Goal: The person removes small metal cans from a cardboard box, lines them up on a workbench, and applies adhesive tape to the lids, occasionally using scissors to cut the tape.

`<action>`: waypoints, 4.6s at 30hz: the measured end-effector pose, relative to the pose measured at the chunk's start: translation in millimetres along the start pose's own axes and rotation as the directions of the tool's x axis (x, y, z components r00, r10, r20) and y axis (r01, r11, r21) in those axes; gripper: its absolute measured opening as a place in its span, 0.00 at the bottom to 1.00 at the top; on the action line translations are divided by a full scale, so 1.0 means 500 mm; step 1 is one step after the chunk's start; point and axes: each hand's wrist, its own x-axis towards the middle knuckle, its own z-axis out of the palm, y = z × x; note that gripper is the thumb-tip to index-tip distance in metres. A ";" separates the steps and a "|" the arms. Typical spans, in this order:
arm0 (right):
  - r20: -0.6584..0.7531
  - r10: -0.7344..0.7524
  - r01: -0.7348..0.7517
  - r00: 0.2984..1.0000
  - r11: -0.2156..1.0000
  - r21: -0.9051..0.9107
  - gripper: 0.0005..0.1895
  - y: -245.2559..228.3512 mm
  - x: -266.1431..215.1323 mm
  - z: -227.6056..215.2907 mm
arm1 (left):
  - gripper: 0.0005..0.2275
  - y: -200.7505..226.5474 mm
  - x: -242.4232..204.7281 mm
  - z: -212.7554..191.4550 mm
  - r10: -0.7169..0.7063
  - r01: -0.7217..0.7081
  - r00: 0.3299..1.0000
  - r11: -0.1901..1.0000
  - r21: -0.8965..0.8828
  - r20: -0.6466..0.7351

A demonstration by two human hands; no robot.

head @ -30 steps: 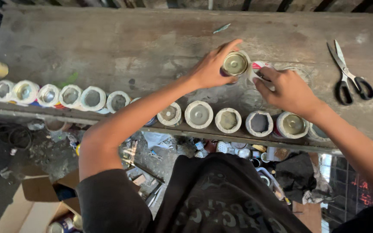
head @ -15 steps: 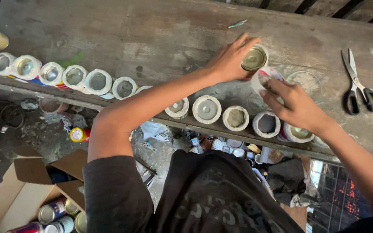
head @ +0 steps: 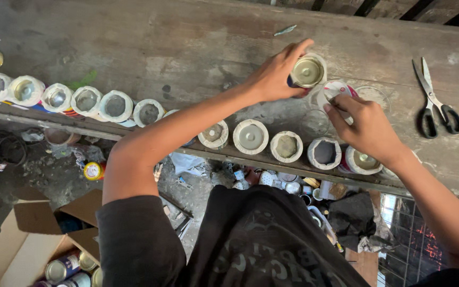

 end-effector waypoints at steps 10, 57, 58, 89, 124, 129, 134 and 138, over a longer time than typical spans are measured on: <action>0.039 -0.074 0.068 0.997 0.989 0.130 0.07 -0.044 0.012 0.016 | 0.42 0.014 0.024 0.027 -0.036 0.050 0.992 0.993 0.111 -0.118; -0.055 -0.155 0.152 0.986 0.986 -0.069 0.10 0.002 0.012 -0.037 | 0.19 0.183 -0.062 -0.132 -0.479 0.498 0.846 0.867 -0.024 0.233; -0.136 -0.018 -0.007 0.991 0.984 -0.176 0.08 0.053 -0.004 -0.058 | 0.19 0.180 -0.062 -0.136 -0.447 0.457 0.871 0.890 -0.003 0.202; 0.077 0.736 -0.403 0.672 0.452 -0.796 0.36 0.772 -0.253 -0.062 | 0.20 0.154 -0.086 -0.163 -0.547 0.597 0.788 0.791 -0.135 0.281; 0.499 -0.085 0.506 0.862 0.113 -0.855 0.31 -0.021 0.158 -0.231 | 0.17 0.140 -0.083 -0.156 -0.514 0.535 0.830 0.844 -0.049 0.215; 0.586 0.055 0.588 0.809 -0.030 -0.808 0.27 -0.098 0.179 -0.236 | 0.17 0.136 -0.085 -0.156 -0.519 0.542 0.825 0.839 -0.051 0.223; 0.616 0.125 0.622 0.778 -0.012 -0.783 0.15 -0.167 0.203 -0.227 | 0.17 0.130 -0.086 -0.154 -0.501 0.519 0.834 0.854 -0.022 0.230; 0.680 0.194 0.691 0.707 0.018 -0.723 0.16 -0.207 0.222 -0.219 | 0.17 0.133 -0.084 -0.154 -0.490 0.509 0.840 0.860 -0.026 0.233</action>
